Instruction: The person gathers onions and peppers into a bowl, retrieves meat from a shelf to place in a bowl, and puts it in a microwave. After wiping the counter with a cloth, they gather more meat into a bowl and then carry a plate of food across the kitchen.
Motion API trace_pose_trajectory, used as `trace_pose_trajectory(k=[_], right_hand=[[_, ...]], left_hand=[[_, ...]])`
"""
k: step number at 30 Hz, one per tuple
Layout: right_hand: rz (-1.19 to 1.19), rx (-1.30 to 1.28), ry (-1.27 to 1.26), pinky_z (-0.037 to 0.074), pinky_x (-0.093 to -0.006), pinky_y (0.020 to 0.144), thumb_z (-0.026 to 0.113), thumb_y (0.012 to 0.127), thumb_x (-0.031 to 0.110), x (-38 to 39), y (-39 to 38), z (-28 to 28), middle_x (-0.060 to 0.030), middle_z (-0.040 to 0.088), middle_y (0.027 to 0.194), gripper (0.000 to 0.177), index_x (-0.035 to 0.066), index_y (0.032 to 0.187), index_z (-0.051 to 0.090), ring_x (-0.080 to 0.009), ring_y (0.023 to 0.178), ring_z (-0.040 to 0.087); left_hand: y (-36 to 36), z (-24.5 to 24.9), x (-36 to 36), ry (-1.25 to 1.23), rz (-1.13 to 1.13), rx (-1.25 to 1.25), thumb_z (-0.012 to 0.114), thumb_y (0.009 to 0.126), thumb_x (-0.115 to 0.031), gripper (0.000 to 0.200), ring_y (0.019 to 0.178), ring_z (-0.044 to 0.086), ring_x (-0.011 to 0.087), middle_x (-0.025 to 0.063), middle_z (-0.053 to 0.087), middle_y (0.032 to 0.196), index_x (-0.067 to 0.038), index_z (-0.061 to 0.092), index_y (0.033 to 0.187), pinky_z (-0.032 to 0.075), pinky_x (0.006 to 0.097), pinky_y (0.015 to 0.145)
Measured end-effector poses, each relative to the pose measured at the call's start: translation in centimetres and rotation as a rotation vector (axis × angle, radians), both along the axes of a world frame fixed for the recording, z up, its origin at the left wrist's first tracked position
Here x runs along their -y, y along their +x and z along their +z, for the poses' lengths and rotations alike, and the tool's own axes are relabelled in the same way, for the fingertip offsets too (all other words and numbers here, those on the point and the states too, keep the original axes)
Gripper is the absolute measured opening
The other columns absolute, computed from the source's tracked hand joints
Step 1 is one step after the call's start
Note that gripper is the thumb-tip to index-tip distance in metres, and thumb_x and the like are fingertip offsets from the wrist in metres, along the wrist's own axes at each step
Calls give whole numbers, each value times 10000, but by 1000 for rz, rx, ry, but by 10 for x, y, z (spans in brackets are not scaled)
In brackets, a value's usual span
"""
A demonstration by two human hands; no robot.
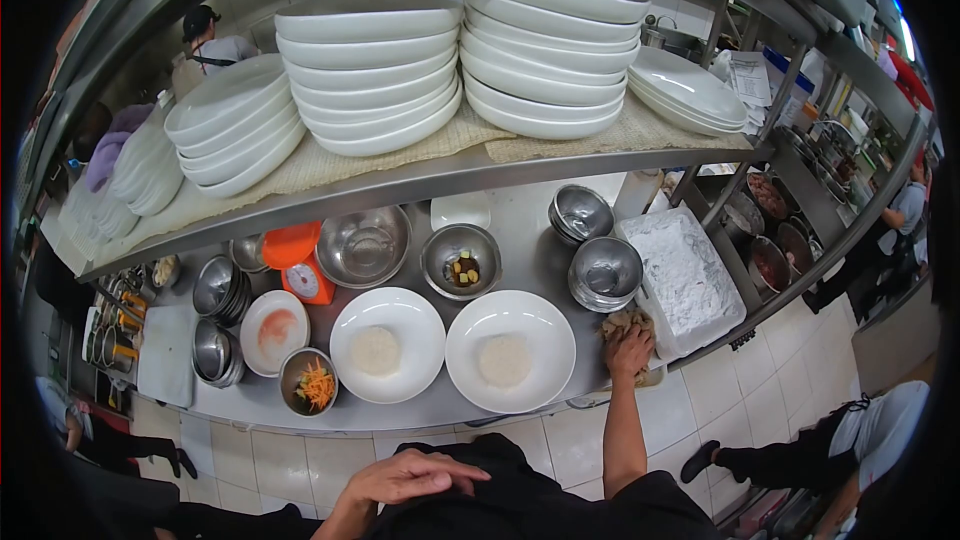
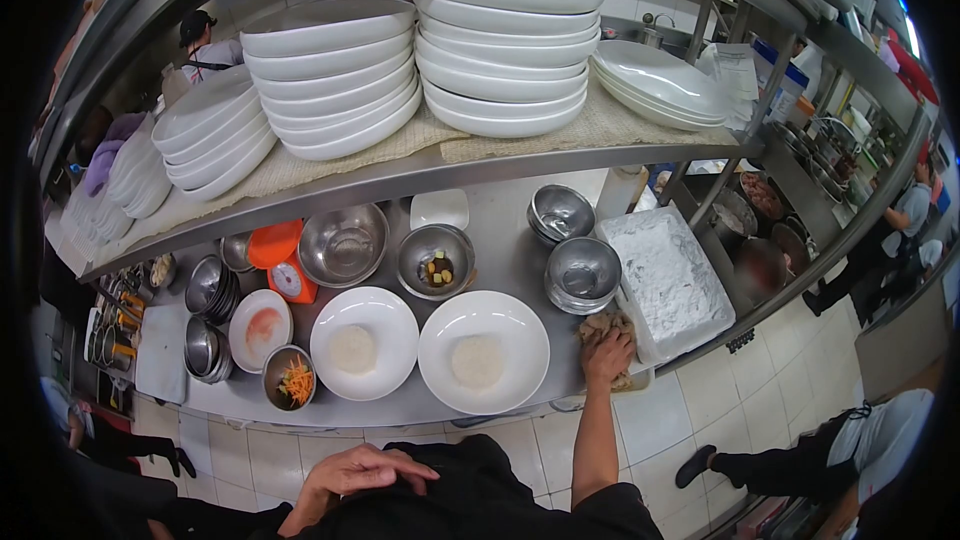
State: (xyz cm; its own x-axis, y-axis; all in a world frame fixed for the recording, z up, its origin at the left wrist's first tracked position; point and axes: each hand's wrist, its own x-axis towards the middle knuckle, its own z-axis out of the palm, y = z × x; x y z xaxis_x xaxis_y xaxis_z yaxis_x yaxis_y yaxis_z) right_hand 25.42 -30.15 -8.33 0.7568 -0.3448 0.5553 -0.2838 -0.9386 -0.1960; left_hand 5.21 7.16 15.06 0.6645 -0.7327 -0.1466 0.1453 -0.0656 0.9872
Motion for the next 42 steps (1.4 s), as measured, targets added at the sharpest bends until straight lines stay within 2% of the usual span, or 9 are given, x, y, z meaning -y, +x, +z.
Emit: trace_pose_trajectory(k=[11, 25, 27, 32, 35, 37, 38, 40, 42], right_hand=[[11, 0, 32, 422, -483, 737, 581, 775, 291, 1, 0, -1, -185, 511, 885, 303, 22, 902, 526, -382, 850, 502], [1, -130, 71, 401, -456, 852, 560, 804, 330, 6, 4, -4, -211, 529, 989, 413, 1, 1055, 544, -386, 970, 490], [81, -17, 0, 376, -480, 891, 546, 816, 367, 24, 7, -40, -227, 528, 1025, 484, 3, 1135, 525, -403, 994, 475], [228, -272, 570, 397, -468, 872, 593, 770, 276, 29, -13, 41, -218, 545, 1064, 434, 10, 1110, 550, -394, 1009, 485], [136, -139, 429, 375, -471, 918, 605, 757, 247, -1, -7, 110, -195, 549, 1128, 451, 47, 1157, 542, -345, 1083, 484], [534, -121, 169, 358, -478, 938, 606, 754, 233, -15, 17, 120, -185, 549, 1157, 445, 63, 1161, 544, -314, 1125, 479], [626, -3, -91, 431, -419, 827, 660, 733, 231, -10, 38, 97, -156, 618, 1041, 337, 90, 1038, 637, -317, 978, 564], [627, -437, -179, 465, -429, 727, 690, 670, 180, 0, 65, 84, -139, 654, 834, 287, 78, 938, 675, -335, 752, 613], [769, -275, -114, 466, -406, 643, 732, 606, 190, 3, 78, 88, -154, 634, 738, 255, 54, 813, 669, -330, 703, 603]], left_hand=[[-5, -11, 5, -163, -81, -68, 291, 932, -496, 617, 1017, 551, 269, 184, 563, 1173, -40, 441, 1318, 323, 383, 975], [1, -7, 11, -184, -151, 7, 292, 861, -634, 785, 942, 551, 232, 152, 554, 1183, -9, 433, 1316, 383, 310, 819], [1, -6, 7, -225, -80, -50, 310, 836, -662, 837, 902, 556, 223, 171, 602, 1059, 33, 461, 1277, 388, 294, 787], [-9, -10, -11, -277, 329, -112, 344, 830, -645, 832, 788, 568, 189, 156, 637, 871, 89, 514, 1183, 403, 276, 699], [-5, -19, -37, -115, 662, 8, 350, 894, -523, 690, 734, 566, 181, 153, 637, 810, 96, 540, 1131, 415, 280, 671], [-9, -33, -52, -39, 853, -61, 338, 963, -311, 473, 699, 564, 177, 153, 638, 781, 89, 558, 1086, 430, 289, 673], [-10, -42, -62, -6, 853, -99, 372, 961, -313, 448, 695, 564, 168, 136, 636, 772, 69, 567, 1088, 444, 286, 669], [-12, -42, -74, 103, 884, -119, 385, 960, -335, 456, 685, 571, 168, 124, 631, 764, 68, 572, 1062, 437, 290, 662], [-22, -37, -85, 168, 990, -127, 408, 956, -350, 451, 675, 567, 150, 97, 635, 761, 55, 582, 1053, 445, 282, 672]])
